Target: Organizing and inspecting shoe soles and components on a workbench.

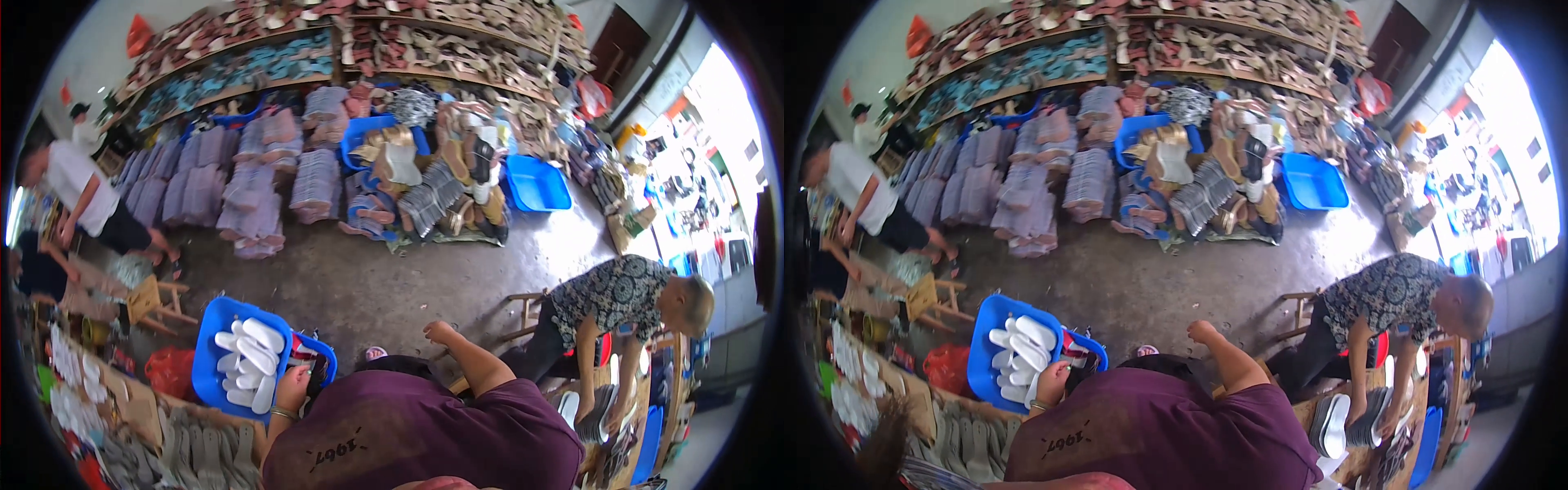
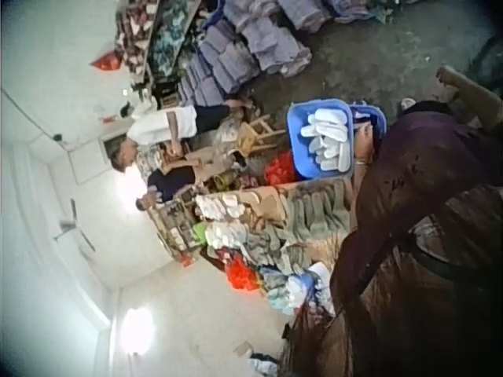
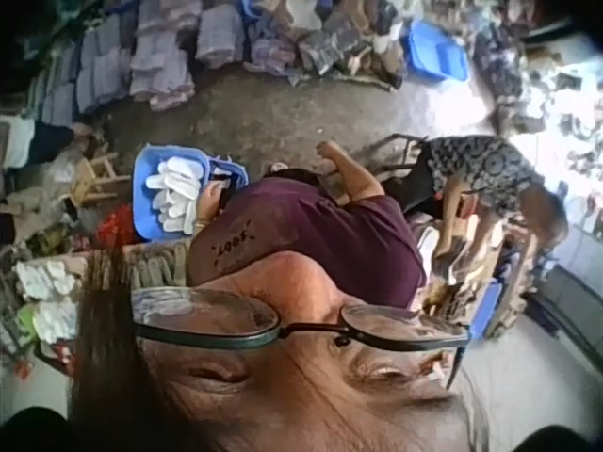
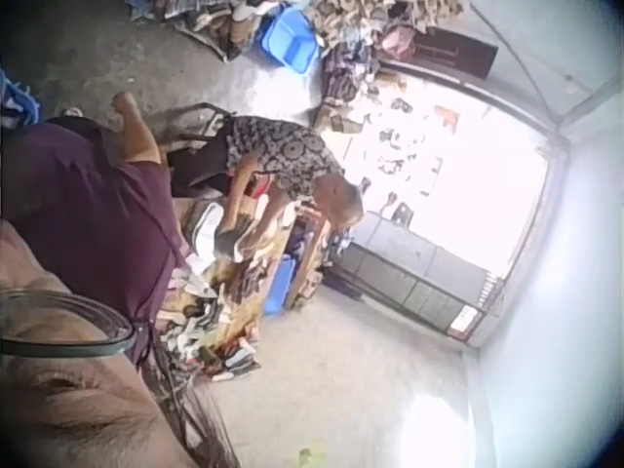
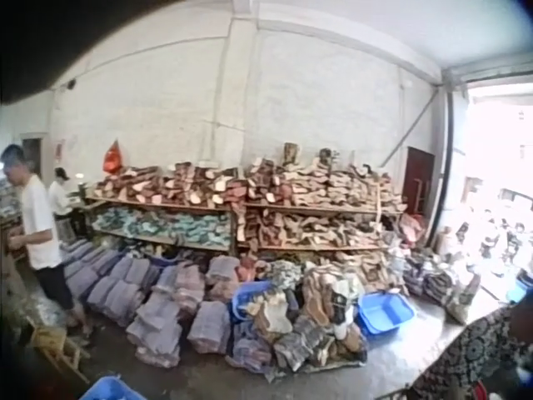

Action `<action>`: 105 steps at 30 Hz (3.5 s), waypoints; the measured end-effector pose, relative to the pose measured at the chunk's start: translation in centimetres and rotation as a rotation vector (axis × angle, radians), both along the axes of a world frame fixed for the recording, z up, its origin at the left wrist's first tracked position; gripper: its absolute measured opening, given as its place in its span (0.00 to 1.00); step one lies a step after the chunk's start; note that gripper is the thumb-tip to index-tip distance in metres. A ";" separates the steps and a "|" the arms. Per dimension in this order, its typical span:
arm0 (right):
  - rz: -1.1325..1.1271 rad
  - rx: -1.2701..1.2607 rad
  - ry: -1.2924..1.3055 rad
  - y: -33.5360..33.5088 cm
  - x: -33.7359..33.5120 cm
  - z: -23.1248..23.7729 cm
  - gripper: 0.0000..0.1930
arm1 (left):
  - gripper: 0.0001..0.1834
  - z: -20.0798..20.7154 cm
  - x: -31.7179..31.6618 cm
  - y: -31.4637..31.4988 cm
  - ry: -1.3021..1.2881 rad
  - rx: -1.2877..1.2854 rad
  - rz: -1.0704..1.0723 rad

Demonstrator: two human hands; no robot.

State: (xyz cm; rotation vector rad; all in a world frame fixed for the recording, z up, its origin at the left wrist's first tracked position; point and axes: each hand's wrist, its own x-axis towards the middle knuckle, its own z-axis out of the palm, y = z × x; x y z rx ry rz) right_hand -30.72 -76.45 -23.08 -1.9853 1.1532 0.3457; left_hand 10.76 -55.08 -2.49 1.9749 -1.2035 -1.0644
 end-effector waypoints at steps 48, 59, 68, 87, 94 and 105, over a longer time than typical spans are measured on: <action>0.584 0.460 -0.128 -53.9 50.3 -10.8 0.10 | 0.19 -16.8 13.2 -8.8 0.052 0.861 0.849; 0.199 1.405 0.038 -52.1 68.2 -5.4 0.09 | 0.19 -19.3 17.3 -15.9 0.209 0.673 0.912; 1.290 0.482 0.063 -40.5 81.5 -0.2 0.09 | 0.17 -22.7 22.7 -9.3 0.131 0.672 1.191; 1.539 0.036 0.324 -26.4 105.4 -2.4 0.16 | 0.15 -23.7 15.1 -8.7 0.332 0.823 1.564; 1.781 0.212 0.202 -16.9 116.9 -0.9 0.14 | 0.09 -23.3 17.2 -12.1 0.507 1.051 1.577; 1.635 0.397 0.257 -18.5 136.0 -1.8 0.14 | 0.17 -12.4 55.2 -13.4 0.194 0.423 2.000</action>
